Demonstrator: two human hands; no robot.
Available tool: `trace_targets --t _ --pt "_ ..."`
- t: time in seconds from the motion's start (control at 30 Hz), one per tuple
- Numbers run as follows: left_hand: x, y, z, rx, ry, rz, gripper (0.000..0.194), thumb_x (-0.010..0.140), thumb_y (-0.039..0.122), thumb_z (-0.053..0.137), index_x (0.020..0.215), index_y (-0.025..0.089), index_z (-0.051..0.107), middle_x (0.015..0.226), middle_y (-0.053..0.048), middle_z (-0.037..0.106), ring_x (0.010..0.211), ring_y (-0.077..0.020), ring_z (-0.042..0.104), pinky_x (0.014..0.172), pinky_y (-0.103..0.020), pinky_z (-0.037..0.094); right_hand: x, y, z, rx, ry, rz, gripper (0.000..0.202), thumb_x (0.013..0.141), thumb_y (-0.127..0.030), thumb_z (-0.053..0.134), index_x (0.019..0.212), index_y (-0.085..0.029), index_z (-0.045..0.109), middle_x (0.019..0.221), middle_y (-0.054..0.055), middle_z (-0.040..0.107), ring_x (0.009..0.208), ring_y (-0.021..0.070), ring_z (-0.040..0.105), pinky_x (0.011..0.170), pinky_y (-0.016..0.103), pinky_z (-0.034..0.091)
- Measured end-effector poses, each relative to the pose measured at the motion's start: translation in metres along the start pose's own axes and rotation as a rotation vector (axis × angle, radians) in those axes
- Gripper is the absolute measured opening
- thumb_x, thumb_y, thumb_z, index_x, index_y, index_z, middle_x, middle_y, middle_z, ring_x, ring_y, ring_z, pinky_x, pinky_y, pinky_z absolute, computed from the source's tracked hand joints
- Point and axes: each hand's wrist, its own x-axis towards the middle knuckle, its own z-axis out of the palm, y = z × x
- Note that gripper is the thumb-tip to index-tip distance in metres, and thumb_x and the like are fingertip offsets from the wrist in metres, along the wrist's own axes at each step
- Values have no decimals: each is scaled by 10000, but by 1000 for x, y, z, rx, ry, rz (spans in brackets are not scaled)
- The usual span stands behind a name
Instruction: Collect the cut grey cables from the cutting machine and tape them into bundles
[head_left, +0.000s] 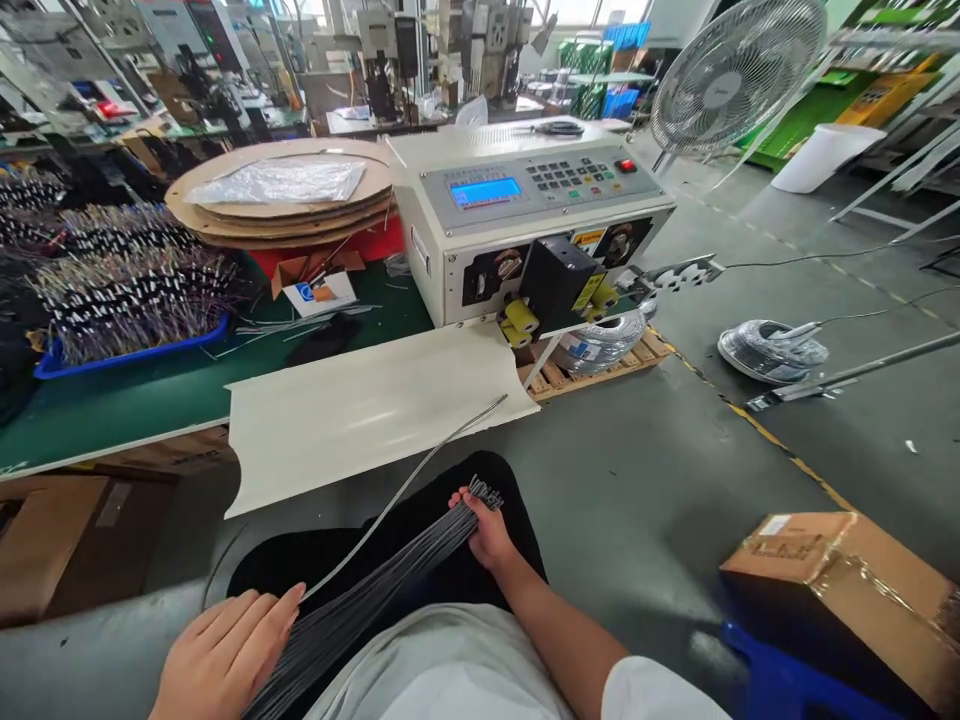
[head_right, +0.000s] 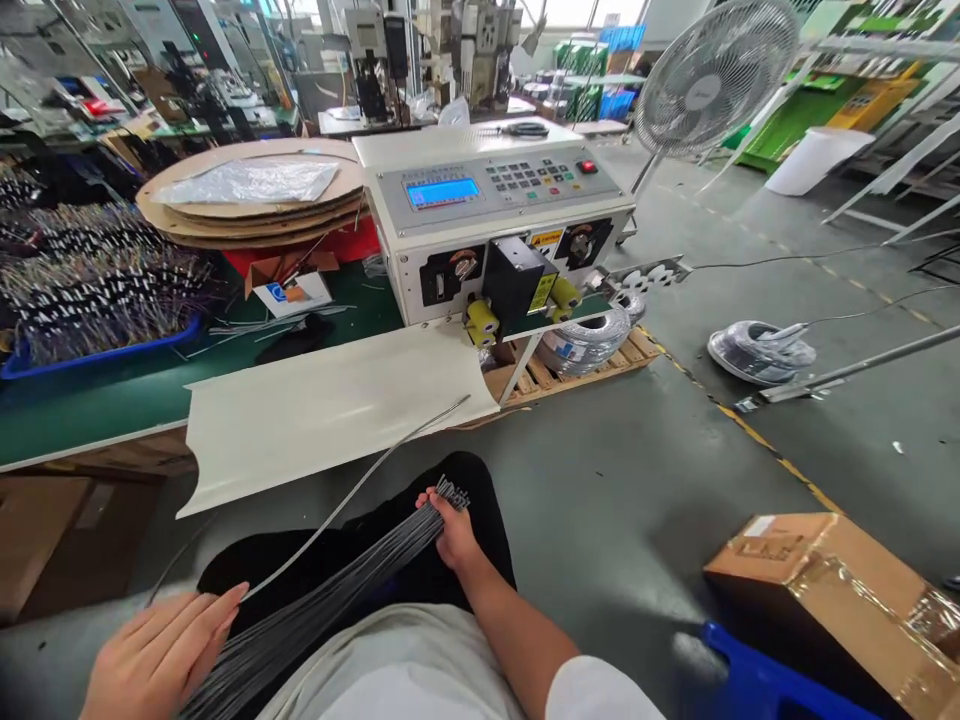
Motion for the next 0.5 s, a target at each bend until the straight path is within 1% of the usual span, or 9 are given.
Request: trace_targets --t 0.07,0.13,0.23,0.33,0.4,0.5 --pt "-18 9 -2 -68 -89 12 221 906 130 541 1102 169 635 746 2 687 680 -119 627 747 -307 444 1 1 -2 3 2 4 295 618 -328 872 827 -190 718 808 36 734 796 188 679 797 340 521" --pt "-38 20 -2 -138 -177 -6 207 927 141 504 1090 171 628 749 3 689 679 -111 632 729 -286 450 2 3 -4 5 7 10 290 610 -322 872 821 -197 716 832 37 744 795 184 682 810 341 524" --pt "-68 38 -2 -183 -286 -67 168 934 154 494 1050 185 611 754 9 696 675 -107 643 688 -261 459 3 5 -5 9 14 10 278 601 -304 863 812 -204 714 882 45 757 792 186 685 818 347 530" --pt "-94 52 -5 -177 -411 -136 171 918 137 507 1055 195 592 784 12 706 697 -118 660 655 -261 465 4 7 -8 5 14 30 245 611 -293 842 801 -213 711 909 41 760 814 197 690 842 364 532" --pt "-104 59 -7 -167 -478 -180 185 904 131 522 1067 195 584 791 13 706 697 -129 666 635 -270 468 5 8 -10 0 -21 32 217 625 -275 825 801 -221 709 893 28 756 831 197 689 869 368 528" --pt "-110 68 -7 -176 -522 -224 174 894 139 535 1051 198 584 796 9 710 699 -143 673 625 -278 473 5 8 -12 -5 -118 19 203 649 -229 798 832 -233 709 874 4 739 866 187 680 915 359 513"
